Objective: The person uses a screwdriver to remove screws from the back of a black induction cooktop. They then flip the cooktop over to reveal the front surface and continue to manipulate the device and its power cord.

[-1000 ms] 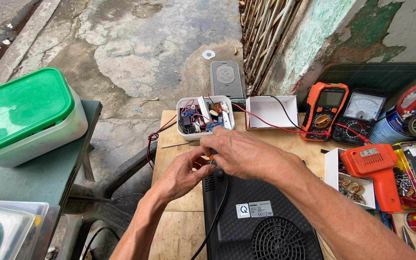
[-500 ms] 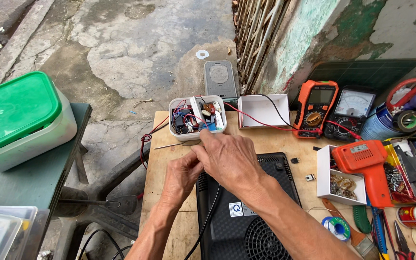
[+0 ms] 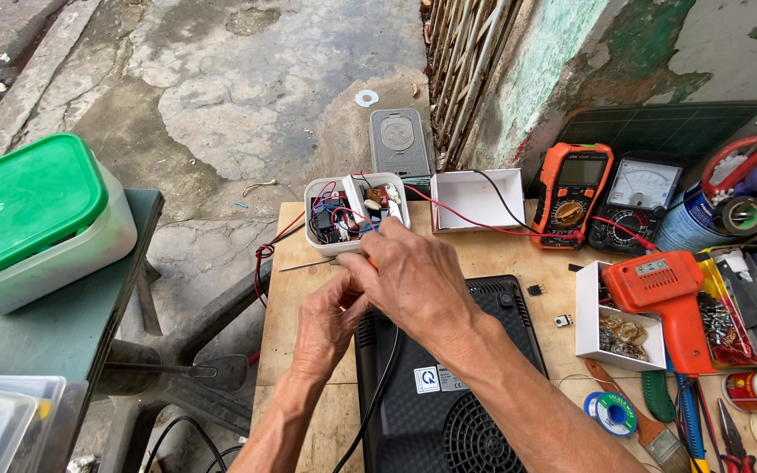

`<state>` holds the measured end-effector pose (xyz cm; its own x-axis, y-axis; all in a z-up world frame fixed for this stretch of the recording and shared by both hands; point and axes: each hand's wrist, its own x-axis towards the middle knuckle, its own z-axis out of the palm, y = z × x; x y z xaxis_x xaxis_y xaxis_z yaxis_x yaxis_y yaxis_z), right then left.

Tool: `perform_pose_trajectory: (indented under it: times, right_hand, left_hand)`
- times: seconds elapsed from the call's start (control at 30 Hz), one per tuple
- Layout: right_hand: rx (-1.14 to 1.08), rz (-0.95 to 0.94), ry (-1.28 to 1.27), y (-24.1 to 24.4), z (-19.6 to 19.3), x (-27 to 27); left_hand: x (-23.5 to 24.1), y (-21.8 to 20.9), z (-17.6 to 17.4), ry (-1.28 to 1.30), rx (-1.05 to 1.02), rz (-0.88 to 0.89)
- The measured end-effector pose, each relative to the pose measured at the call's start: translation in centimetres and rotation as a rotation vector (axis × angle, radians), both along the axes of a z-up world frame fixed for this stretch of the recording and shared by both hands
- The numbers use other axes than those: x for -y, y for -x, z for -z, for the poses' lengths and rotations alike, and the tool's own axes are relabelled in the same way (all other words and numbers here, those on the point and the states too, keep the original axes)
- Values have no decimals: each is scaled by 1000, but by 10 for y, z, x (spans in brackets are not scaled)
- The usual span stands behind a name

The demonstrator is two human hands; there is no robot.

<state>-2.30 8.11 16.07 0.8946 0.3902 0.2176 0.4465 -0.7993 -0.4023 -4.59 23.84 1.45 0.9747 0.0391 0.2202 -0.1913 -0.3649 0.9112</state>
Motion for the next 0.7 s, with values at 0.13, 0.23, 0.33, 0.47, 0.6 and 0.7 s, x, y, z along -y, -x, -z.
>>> perform_pose_trajectory:
  times: [0.13,0.23,0.33,0.47,0.6,0.7]
  right_hand:
    - [36,-141,-25,9,-3,-1]
    - [42,-282,-51,9,-2,1]
    - [-83,-324,-176,11,-2,0]
    - [4,-84,-98,6,2,3]
    - [37,-196,-83,3,14,2]
    - [28,-330,-123,6,5,2]
  left_hand:
    - [-3,3,7,32,-18,4]
    - [-7,3,22,-29,-84,56]
    - [-10,1,42,-3,-83,61]
    - [2,0,21,-28,-11,-58]
    - [3,5,-3,-82,-20,-48]
    - [-4,10,21,-120,-60,33]
